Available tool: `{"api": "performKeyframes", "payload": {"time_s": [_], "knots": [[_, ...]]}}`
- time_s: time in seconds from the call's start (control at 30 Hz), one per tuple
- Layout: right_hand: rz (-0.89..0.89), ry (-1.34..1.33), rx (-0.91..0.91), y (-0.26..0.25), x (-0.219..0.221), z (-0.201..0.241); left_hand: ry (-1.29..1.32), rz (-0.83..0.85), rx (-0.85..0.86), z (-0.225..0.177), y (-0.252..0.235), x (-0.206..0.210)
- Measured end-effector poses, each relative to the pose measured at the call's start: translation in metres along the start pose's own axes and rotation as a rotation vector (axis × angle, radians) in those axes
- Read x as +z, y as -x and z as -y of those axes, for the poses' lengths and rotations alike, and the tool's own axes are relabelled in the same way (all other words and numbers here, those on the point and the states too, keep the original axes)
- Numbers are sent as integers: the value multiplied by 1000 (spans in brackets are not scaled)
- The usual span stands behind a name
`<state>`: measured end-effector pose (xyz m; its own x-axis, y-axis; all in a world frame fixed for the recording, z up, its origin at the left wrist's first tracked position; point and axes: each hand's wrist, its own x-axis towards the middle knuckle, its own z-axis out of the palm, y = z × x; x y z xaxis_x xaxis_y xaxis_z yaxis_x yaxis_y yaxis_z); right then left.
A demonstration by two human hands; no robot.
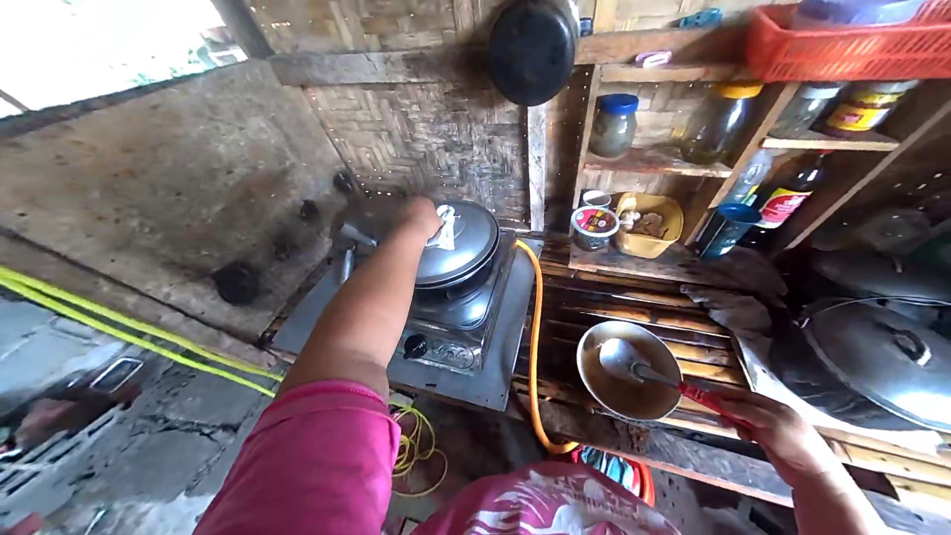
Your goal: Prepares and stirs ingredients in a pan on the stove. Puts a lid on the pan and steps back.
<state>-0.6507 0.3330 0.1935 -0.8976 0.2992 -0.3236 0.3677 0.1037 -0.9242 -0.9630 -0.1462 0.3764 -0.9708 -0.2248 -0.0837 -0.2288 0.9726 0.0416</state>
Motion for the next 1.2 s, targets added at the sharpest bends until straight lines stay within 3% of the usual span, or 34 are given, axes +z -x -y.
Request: {"api": "performKeyframes", "payload": {"time_s": [0.33,0.47,0.63,0.73,0.83,0.9,0.97,1.03,1.07,1.13,1.2], "knots": [[97,76,109,-9,0,-14,58,-49,-12,-2,0,18],[-180,159,76,-5,-4,-8,61,-68,-22,-5,7,23],[-524,103,-223,9,-18,-1,36,-25,23,-9,20,8],[-767,5,-417,18,-18,-9,92,-242,176,-11,35,-4],[-953,-40,-654,22,-16,-38,202,-590,529,-18,69,-4],[-983,112,-788,33,-8,-64,246,-830,806,-22,102,23],[-783,375,-816,56,7,-92,285,-1076,1132,-28,142,68],[-318,625,-746,81,17,-114,296,-1133,1395,-34,182,114],[-14,680,-611,88,18,-119,305,-1109,1488,-37,198,137],[471,662,-244,86,17,-127,362,-1062,1520,-51,223,177],[610,639,-183,80,5,-136,490,-1057,1338,-74,249,207]]}}
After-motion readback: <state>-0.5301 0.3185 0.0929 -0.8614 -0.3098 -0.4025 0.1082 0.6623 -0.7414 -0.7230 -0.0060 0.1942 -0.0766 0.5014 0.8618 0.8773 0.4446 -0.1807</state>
